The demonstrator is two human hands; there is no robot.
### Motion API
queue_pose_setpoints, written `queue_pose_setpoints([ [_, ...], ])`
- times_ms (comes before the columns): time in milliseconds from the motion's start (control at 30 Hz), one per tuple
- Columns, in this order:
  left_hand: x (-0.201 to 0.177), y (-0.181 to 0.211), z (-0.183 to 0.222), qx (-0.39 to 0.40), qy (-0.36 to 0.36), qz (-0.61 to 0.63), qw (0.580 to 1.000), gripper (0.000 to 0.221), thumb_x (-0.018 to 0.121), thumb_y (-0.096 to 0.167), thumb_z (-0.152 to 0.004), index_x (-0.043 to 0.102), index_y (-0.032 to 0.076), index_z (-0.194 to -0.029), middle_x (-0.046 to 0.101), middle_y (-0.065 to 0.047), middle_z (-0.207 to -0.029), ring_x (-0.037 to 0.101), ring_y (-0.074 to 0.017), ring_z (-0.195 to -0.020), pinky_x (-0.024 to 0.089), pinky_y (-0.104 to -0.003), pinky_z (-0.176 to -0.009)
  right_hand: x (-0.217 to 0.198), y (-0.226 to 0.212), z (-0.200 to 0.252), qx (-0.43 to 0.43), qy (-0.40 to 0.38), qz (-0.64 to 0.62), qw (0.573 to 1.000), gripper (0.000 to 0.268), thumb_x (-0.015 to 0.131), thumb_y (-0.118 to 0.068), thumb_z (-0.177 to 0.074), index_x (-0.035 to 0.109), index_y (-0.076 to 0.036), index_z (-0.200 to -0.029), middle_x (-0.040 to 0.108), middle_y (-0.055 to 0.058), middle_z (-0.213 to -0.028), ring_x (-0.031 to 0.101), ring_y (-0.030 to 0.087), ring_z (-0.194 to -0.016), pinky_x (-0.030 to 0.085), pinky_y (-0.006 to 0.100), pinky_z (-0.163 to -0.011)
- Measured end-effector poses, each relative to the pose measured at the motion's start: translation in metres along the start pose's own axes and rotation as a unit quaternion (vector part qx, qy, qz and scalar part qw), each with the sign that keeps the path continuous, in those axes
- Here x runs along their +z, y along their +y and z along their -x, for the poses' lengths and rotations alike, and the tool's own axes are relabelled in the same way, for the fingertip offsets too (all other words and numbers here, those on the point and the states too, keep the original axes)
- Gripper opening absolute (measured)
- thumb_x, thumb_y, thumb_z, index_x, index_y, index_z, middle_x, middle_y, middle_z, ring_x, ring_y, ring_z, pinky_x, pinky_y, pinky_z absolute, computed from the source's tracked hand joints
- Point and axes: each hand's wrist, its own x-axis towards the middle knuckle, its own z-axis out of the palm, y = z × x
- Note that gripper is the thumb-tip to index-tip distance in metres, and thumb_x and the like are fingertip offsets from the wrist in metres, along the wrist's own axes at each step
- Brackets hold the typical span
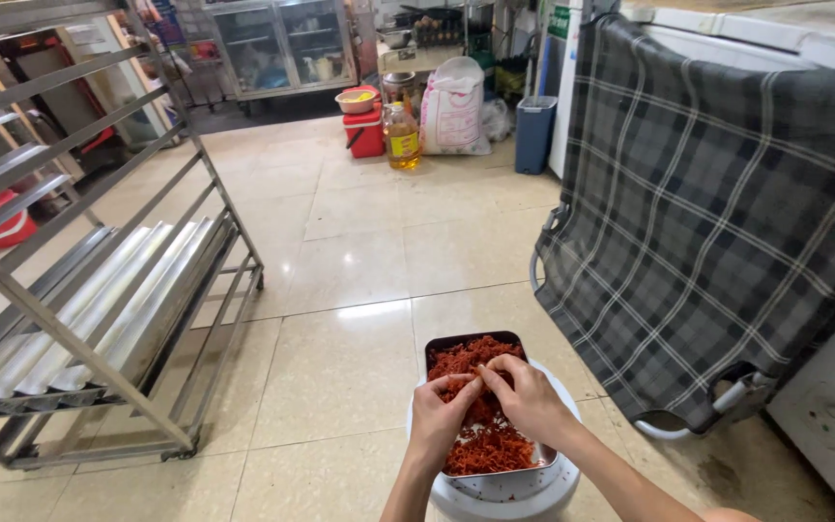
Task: Sort and pick through a metal tray containing red dried ingredients, likely chili threads or saffron, while seated.
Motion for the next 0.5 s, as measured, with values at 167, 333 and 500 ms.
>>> queue_pose_setpoints([
  [167,0.002,0.009,0.001,-0.01,-0.009,0.001,1.0,0.027,0.075,0.02,-0.089,0.08,-0.002,-0.104,0.08,-0.008,-0.082,0.073,-0.0114,-0.069,0.059,-0.025,-0.06,-0.005,-0.013,0.007,0.011,0.012,0.012,1.0,0.034,0.061,-0.035,-0.096,0.072,-0.004,-0.104,0.078,0.014,-0.096,0.076,0.027,-0.091,0.057,0.041,-0.081],
  [333,0.005,0.009,0.003,-0.042,-0.02,0.036,0.998,0.027,0.075,0.021,-0.089,0.079,-0.001,-0.104,0.078,-0.01,-0.079,0.072,-0.0151,-0.064,0.059,-0.029,-0.056,-0.004,-0.002,0.004,0.007,0.03,0.015,0.999,0.032,0.062,-0.034,-0.095,0.072,-0.004,-0.104,0.078,0.014,-0.095,0.077,0.027,-0.089,0.058,0.041,-0.08],
  [500,0.003,-0.004,-0.003,0.032,0.01,-0.08,0.996,0.028,0.078,0.024,-0.086,0.082,0.002,-0.102,0.079,-0.006,-0.077,0.069,-0.0096,-0.065,0.055,-0.025,-0.057,-0.001,0.015,-0.004,-0.022,0.019,0.042,0.999,0.032,0.059,-0.032,-0.098,0.07,-0.003,-0.105,0.077,0.016,-0.093,0.075,0.028,-0.088,0.057,0.042,-0.079],
])
